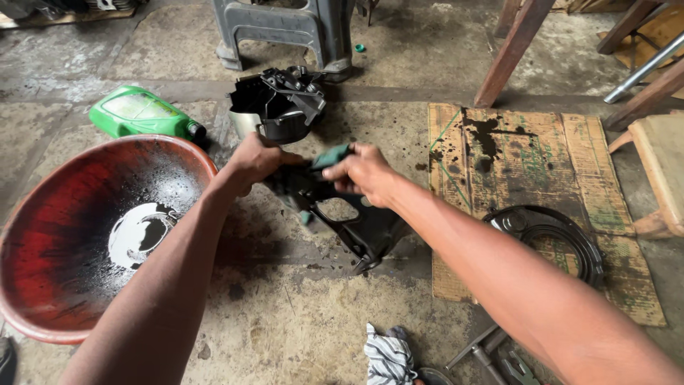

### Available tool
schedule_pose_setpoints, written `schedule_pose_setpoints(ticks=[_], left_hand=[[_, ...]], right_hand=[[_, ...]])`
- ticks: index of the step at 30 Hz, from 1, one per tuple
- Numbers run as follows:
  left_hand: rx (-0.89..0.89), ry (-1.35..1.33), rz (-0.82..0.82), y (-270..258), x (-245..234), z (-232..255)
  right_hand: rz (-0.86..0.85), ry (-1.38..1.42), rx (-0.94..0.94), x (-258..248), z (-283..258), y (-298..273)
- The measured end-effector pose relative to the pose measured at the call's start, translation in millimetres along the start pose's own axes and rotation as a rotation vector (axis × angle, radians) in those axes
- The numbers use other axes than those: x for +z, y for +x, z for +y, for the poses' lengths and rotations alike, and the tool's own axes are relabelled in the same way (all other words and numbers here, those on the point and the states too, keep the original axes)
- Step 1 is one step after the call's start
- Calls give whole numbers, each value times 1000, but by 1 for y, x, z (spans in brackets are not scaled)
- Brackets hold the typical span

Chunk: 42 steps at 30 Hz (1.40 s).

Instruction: The person wipes and cleans various black plastic and metal engine or transmission housing components with a cloth while sitting on the floor.

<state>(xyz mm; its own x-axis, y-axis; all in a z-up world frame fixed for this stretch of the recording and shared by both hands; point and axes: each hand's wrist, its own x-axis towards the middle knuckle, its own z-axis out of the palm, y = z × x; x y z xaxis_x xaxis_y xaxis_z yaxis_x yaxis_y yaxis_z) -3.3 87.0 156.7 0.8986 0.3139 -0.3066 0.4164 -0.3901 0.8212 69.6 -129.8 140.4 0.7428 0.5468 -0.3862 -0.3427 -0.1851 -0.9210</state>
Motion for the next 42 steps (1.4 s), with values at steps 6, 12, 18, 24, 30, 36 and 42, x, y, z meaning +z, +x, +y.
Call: schedule_pose_setpoints(ticks=[6,12,18,24,30,36,42], left_hand=[[-130,-70,88,1,-8,0],[-186,-814,-18,17,12,-19],[-206,-438,534,19,-37,-59],[-121,-500,844,31,-62,-53],[-27,-1087,178,18,-49,21],[41,-946,-267,-2,64,68],[172,-111,-148,-20,87,72]], right_hand=[[-183,-983,-181,-2,37,2],[-4,-900,9,8,61,-15],[221,-1379,-656,-35,52,-26],[287,-1740,-935,-49,73,-36],[-260,-1558,-301,-15,79,-72],[-183,266,-3,-44,21,-28],[241,-49,-236,-76,16,-15]])
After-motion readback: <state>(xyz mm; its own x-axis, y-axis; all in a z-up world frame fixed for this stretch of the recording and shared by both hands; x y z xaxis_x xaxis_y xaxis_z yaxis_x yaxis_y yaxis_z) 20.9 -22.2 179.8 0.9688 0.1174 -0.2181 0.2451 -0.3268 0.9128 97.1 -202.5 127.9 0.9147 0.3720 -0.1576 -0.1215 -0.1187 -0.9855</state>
